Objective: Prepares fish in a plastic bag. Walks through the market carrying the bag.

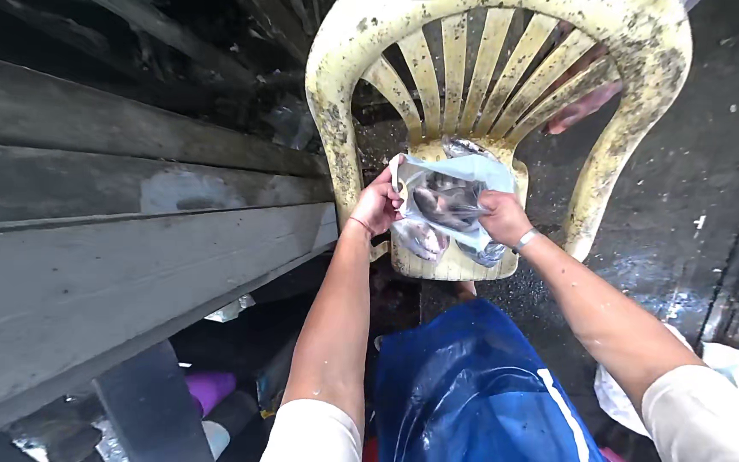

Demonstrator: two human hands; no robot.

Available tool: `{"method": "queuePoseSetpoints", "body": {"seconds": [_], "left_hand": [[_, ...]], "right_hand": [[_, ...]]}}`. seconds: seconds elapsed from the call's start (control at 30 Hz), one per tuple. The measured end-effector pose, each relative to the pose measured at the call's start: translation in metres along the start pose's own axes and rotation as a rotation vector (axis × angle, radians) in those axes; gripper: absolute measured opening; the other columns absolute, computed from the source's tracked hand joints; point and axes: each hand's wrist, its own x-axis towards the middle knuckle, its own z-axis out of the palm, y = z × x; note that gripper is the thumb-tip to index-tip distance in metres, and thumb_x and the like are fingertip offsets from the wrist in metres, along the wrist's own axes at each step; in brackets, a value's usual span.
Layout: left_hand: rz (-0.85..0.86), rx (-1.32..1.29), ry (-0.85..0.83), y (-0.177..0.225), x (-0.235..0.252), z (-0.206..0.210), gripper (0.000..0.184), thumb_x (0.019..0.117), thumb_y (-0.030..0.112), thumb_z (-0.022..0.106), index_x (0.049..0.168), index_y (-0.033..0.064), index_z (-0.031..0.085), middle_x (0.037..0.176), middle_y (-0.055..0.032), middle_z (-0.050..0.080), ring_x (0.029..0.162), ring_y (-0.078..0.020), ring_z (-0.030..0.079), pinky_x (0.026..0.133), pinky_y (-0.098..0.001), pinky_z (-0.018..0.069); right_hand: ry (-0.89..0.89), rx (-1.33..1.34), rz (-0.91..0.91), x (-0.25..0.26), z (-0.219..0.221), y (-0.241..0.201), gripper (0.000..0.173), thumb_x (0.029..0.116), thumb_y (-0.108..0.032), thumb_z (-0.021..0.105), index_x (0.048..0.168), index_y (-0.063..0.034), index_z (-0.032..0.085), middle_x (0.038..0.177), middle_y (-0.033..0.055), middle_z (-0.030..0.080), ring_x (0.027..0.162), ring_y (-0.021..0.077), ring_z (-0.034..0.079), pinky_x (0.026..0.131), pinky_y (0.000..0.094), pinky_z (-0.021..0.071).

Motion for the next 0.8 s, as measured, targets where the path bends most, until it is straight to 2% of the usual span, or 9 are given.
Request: {"method": "queuePoseSetpoints", "body": {"seconds": [0.07,0.17,0.3,0.37,0.43,0.5,0.6,0.7,0.8], "left_hand": [[0.047,0.052,-0.007,0.003,-0.005,0.020,0.079,0.0878,0.002,0.044,0.159,0.0358,0.035,0.099,-0.0030,0.060,0.074,-0.0152,0.059,0.063,-0.0364,0.0547],[0.105,0.219,-0.029,0.018,-0.019,0.068,0.074,0.0850,0.004,0.054,0.156,0.0223,0.044,0.129,-0.0104,0.066,0.099,-0.0234,0.068,0.076,-0.0450,0.0596],[0.185,0.336,-0.090,0.019,-0.025,0.116,0.077,0.0822,0.005,0.060,0.157,0.0183,0.045,0.138,-0.0112,0.062,0.092,-0.0204,0.066,0.068,-0.0391,0.0566],[0.170,0.301,-0.096,0.012,-0.019,0.117,0.078,0.0823,0.006,0.059,0.158,0.0210,0.043,0.140,-0.0109,0.060,0.096,-0.0211,0.066,0.069,-0.0399,0.0569],[0.143,0.248,-0.081,0.004,-0.019,0.111,0.074,0.0845,0.006,0.059,0.156,0.0189,0.045,0.141,-0.0115,0.060,0.104,-0.0232,0.066,0.076,-0.0434,0.0579],[0.122,0.175,-0.078,-0.003,-0.025,0.102,0.071,0.0885,0.005,0.056,0.157,0.0181,0.043,0.132,-0.0128,0.062,0.096,-0.0220,0.065,0.075,-0.0418,0.0575],[0.139,0.185,-0.048,-0.027,-0.055,0.095,0.071,0.0870,0.005,0.058,0.155,0.0218,0.046,0.130,-0.0102,0.064,0.081,-0.0185,0.064,0.061,-0.0372,0.0552],[0.186,0.248,-0.039,-0.061,-0.072,0.093,0.078,0.0812,0.004,0.064,0.155,0.0254,0.048,0.148,-0.0027,0.057,0.108,-0.0209,0.066,0.081,-0.0444,0.0588],[0.190,0.348,0.006,-0.090,-0.075,0.092,0.077,0.0762,0.004,0.070,0.151,0.0179,0.054,0.137,-0.0049,0.063,0.112,-0.0187,0.065,0.089,-0.0425,0.0580]], "right_hand": [[0.003,-0.165,0.165,-0.004,-0.012,-0.005,0.007,0.0871,0.001,0.062,0.087,0.0045,0.068,0.099,0.0217,0.071,0.098,0.0379,0.069,0.090,0.0592,0.0535],[0.004,-0.386,0.298,-0.002,-0.033,-0.003,0.010,0.0864,-0.001,0.062,0.093,0.0030,0.068,0.105,0.0230,0.071,0.104,0.0422,0.069,0.089,0.0641,0.0532],[-0.047,-0.445,0.309,0.002,-0.027,0.012,0.031,0.0825,0.002,0.068,0.113,-0.0034,0.070,0.120,0.0229,0.068,0.119,0.0448,0.063,0.093,0.0657,0.0524],[-0.132,-0.396,0.296,0.001,-0.014,0.033,0.063,0.0846,0.000,0.071,0.144,-0.0148,0.056,0.142,0.0278,0.053,0.123,0.0517,0.057,0.093,0.0693,0.0522],[-0.245,-0.362,0.432,0.000,-0.015,0.054,0.078,0.0933,-0.018,0.072,0.161,-0.0252,0.034,0.159,0.0318,0.033,0.120,0.0602,0.055,0.090,0.0766,0.0492],[-0.240,-0.343,0.564,-0.002,-0.038,0.063,0.074,0.0975,-0.036,0.069,0.161,-0.0210,0.035,0.159,0.0346,0.033,0.124,0.0634,0.052,0.093,0.0815,0.0430],[-0.180,-0.381,0.604,-0.004,-0.102,0.036,0.055,0.0933,-0.033,0.073,0.145,-0.0210,0.060,0.134,0.0311,0.061,0.120,0.0569,0.058,0.093,0.0809,0.0435],[-0.065,-0.359,0.539,0.020,-0.152,0.005,0.034,0.1010,-0.030,0.059,0.131,-0.0146,0.066,0.112,0.0246,0.070,0.106,0.0490,0.066,0.088,0.0744,0.0484],[-0.146,-0.347,0.457,0.079,-0.108,0.021,0.037,0.0996,-0.027,0.061,0.133,-0.0106,0.065,0.120,0.0256,0.069,0.114,0.0488,0.064,0.094,0.0735,0.0484]]}}
